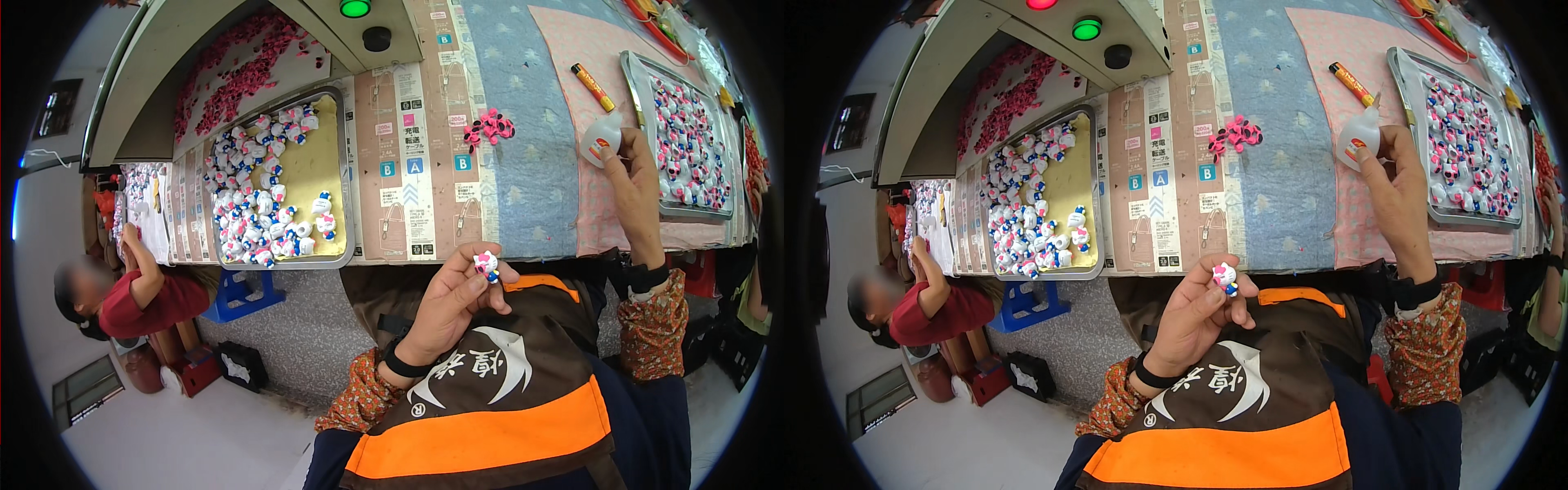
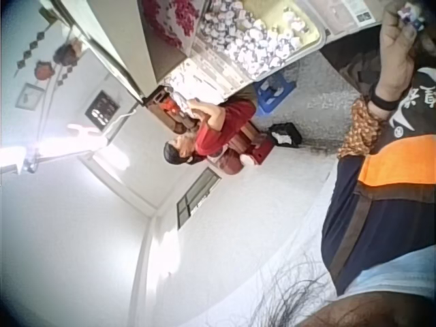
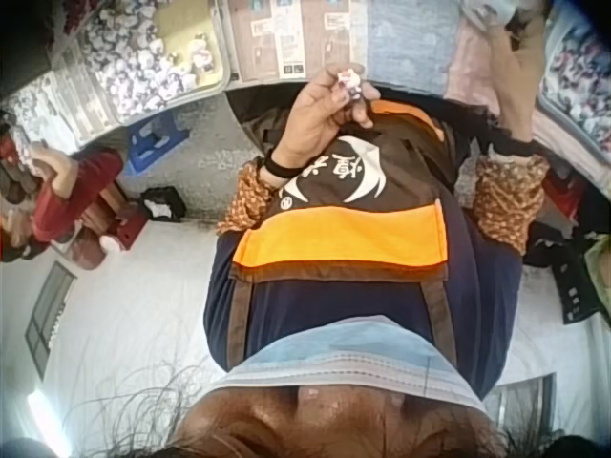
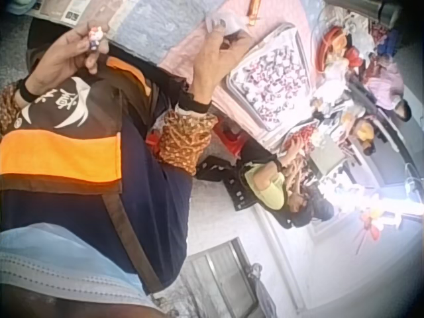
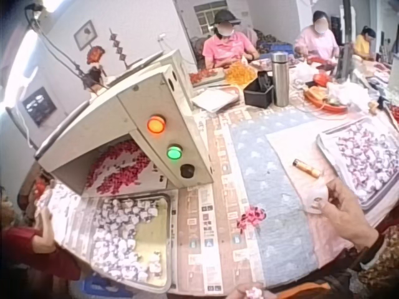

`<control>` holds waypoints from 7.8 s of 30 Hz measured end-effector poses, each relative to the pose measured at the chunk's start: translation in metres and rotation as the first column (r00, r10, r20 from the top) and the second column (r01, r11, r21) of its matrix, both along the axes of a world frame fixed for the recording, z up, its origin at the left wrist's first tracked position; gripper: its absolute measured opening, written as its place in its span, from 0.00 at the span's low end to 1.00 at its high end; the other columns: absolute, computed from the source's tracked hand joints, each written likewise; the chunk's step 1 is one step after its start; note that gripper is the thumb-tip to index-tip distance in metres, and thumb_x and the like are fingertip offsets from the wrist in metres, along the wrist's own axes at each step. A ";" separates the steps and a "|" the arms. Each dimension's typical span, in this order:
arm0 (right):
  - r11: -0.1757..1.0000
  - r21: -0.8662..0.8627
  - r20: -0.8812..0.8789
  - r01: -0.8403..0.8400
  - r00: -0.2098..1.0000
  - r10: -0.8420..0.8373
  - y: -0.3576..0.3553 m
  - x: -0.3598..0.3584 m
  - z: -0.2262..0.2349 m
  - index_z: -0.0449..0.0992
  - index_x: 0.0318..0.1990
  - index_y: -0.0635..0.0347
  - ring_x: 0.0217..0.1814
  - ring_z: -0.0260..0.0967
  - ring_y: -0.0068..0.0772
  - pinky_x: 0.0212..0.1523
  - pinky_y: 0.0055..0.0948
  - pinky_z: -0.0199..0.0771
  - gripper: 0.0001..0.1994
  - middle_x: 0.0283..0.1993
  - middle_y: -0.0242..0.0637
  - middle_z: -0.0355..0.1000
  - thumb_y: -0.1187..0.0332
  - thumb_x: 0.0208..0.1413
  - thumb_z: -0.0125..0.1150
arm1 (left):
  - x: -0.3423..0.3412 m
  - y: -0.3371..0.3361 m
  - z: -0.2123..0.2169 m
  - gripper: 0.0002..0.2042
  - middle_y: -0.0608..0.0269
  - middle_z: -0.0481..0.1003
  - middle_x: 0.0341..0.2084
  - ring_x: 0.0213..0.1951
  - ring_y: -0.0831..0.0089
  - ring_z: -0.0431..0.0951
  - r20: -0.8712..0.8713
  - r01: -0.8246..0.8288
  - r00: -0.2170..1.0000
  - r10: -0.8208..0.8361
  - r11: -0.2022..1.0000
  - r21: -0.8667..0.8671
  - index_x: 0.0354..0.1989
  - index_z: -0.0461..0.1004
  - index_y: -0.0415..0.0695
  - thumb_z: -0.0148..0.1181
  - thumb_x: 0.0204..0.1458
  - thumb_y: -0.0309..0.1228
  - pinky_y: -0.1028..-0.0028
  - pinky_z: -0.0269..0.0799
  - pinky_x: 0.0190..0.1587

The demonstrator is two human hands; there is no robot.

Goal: Applying glue to small white plastic components and attaching pink decorations.

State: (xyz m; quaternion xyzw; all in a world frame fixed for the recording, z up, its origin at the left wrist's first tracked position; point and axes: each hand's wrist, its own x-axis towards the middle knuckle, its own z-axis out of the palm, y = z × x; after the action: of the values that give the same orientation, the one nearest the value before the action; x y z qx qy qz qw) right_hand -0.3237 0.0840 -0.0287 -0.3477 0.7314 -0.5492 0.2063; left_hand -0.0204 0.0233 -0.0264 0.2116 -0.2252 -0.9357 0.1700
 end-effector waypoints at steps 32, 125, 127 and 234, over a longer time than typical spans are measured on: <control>0.823 0.046 -0.503 -0.566 0.699 0.508 0.035 0.098 0.085 0.77 0.43 0.66 0.21 0.71 0.34 0.21 0.30 0.69 0.22 0.24 0.36 0.71 0.68 0.38 0.77 | -0.004 0.002 -0.002 0.16 0.47 0.74 0.50 0.40 0.75 0.75 0.029 -0.105 0.993 0.113 0.974 -0.201 0.60 0.60 0.44 0.50 0.66 0.28 0.71 0.75 0.50; 0.908 -0.010 -0.196 -0.418 0.892 0.409 0.015 0.128 0.040 0.66 0.28 0.58 0.29 0.58 0.40 0.33 0.37 0.55 0.11 0.26 0.36 0.62 0.80 0.37 0.61 | -0.006 0.014 0.000 0.15 0.58 0.71 0.50 0.53 0.76 0.72 0.195 0.012 0.973 0.123 0.818 -0.575 0.58 0.63 0.36 0.50 0.63 0.18 0.76 0.66 0.57; 0.915 -0.026 -0.168 -0.403 0.904 0.394 0.016 0.129 0.039 0.66 0.27 0.58 0.29 0.59 0.40 0.32 0.37 0.56 0.11 0.26 0.36 0.62 0.80 0.37 0.61 | -0.007 0.014 0.002 0.15 0.58 0.71 0.50 0.53 0.76 0.73 0.193 0.014 0.974 0.116 0.824 -0.566 0.58 0.63 0.36 0.49 0.63 0.18 0.76 0.67 0.57; 0.882 -0.003 0.421 -0.472 0.799 0.429 0.025 0.124 0.026 0.69 0.35 0.61 0.22 0.59 0.11 0.21 0.17 0.58 0.06 0.27 0.27 0.64 0.77 0.52 0.60 | -0.008 0.017 0.005 0.15 0.59 0.72 0.41 0.38 0.78 0.71 0.246 0.036 0.965 0.090 0.884 -0.466 0.57 0.56 0.41 0.49 0.65 0.27 0.78 0.69 0.42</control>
State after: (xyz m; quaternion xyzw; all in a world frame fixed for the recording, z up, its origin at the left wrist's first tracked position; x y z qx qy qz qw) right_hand -0.2002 0.1085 -0.0025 -0.3776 0.5948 -0.5065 0.4971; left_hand -0.0279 0.0405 -0.0210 0.2889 -0.4610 -0.8154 0.1978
